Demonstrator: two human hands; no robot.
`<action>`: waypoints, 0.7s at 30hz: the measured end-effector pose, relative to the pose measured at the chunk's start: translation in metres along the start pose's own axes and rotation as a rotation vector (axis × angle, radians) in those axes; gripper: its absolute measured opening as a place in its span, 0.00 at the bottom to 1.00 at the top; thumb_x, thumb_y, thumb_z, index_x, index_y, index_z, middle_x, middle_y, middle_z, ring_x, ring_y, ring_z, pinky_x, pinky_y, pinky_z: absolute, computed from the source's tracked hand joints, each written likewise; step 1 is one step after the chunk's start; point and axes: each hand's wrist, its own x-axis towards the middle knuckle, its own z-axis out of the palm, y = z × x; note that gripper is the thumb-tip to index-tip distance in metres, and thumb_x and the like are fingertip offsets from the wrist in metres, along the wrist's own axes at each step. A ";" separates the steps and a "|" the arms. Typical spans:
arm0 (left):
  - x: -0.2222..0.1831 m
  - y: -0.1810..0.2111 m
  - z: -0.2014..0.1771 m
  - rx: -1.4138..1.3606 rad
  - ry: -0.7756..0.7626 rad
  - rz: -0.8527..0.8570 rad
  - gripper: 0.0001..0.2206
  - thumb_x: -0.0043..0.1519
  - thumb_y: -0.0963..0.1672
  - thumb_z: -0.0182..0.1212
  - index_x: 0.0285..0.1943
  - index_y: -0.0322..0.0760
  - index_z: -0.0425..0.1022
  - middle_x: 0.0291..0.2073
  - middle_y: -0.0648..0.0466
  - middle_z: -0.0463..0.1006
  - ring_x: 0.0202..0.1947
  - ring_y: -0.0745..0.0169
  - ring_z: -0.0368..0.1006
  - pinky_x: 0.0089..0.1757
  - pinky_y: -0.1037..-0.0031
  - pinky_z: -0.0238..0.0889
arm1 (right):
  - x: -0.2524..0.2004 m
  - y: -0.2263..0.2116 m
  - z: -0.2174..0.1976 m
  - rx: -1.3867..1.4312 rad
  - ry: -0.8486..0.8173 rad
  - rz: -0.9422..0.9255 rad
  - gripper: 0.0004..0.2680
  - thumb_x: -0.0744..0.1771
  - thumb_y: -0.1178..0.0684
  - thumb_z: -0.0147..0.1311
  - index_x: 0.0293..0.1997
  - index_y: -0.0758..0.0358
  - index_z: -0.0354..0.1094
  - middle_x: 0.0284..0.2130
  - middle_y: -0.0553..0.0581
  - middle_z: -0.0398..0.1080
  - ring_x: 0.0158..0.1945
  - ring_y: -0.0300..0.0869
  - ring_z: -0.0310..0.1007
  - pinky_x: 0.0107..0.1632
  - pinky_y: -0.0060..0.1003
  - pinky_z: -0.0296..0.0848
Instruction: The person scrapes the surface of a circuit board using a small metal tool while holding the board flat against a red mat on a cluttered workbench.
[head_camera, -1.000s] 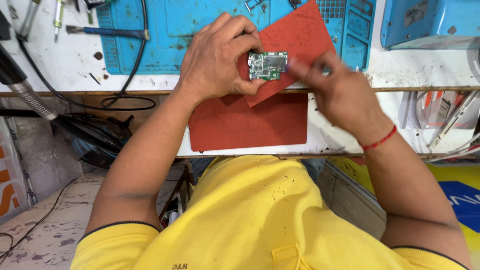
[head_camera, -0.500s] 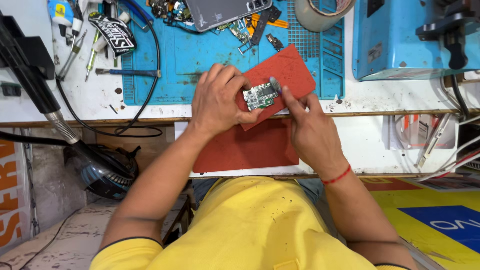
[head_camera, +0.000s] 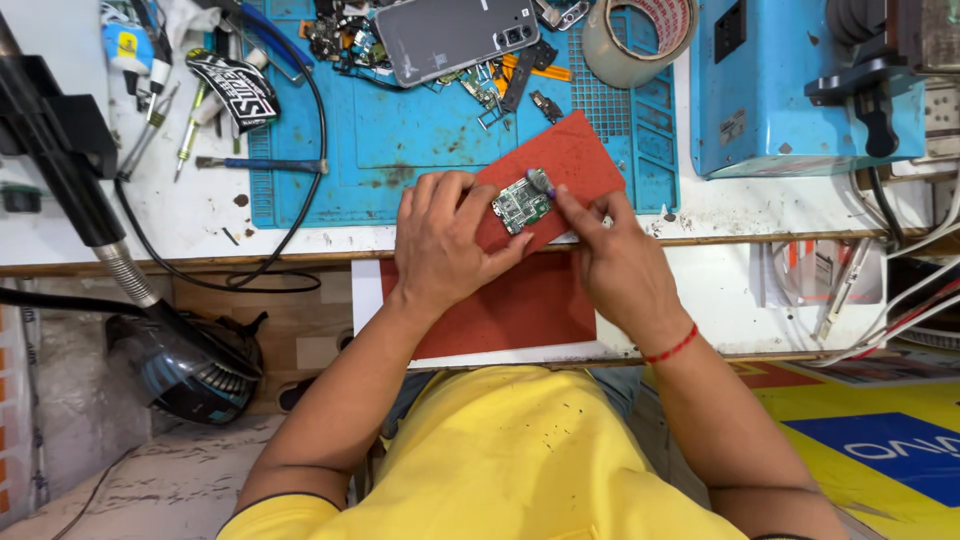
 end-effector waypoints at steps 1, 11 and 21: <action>-0.001 0.001 0.001 -0.001 0.003 -0.003 0.22 0.49 0.52 0.77 0.46 0.38 0.77 0.43 0.51 0.73 0.48 0.49 0.68 0.47 0.58 0.60 | -0.002 0.002 0.000 0.019 -0.043 -0.019 0.20 0.65 0.63 0.53 0.66 0.55 0.68 0.43 0.61 0.67 0.33 0.57 0.73 0.33 0.49 0.73; 0.001 -0.005 -0.003 -0.020 0.008 0.012 0.22 0.52 0.52 0.75 0.49 0.38 0.78 0.46 0.52 0.73 0.51 0.51 0.69 0.50 0.59 0.62 | 0.011 -0.007 -0.009 -0.032 -0.181 0.031 0.20 0.66 0.62 0.52 0.67 0.53 0.67 0.41 0.64 0.67 0.30 0.59 0.73 0.33 0.52 0.74; 0.002 -0.007 0.001 0.024 0.017 0.023 0.21 0.51 0.52 0.75 0.46 0.38 0.77 0.43 0.52 0.73 0.48 0.50 0.69 0.48 0.58 0.61 | 0.015 -0.001 0.002 0.007 -0.114 -0.003 0.16 0.66 0.58 0.56 0.62 0.51 0.71 0.38 0.61 0.68 0.30 0.56 0.74 0.32 0.50 0.72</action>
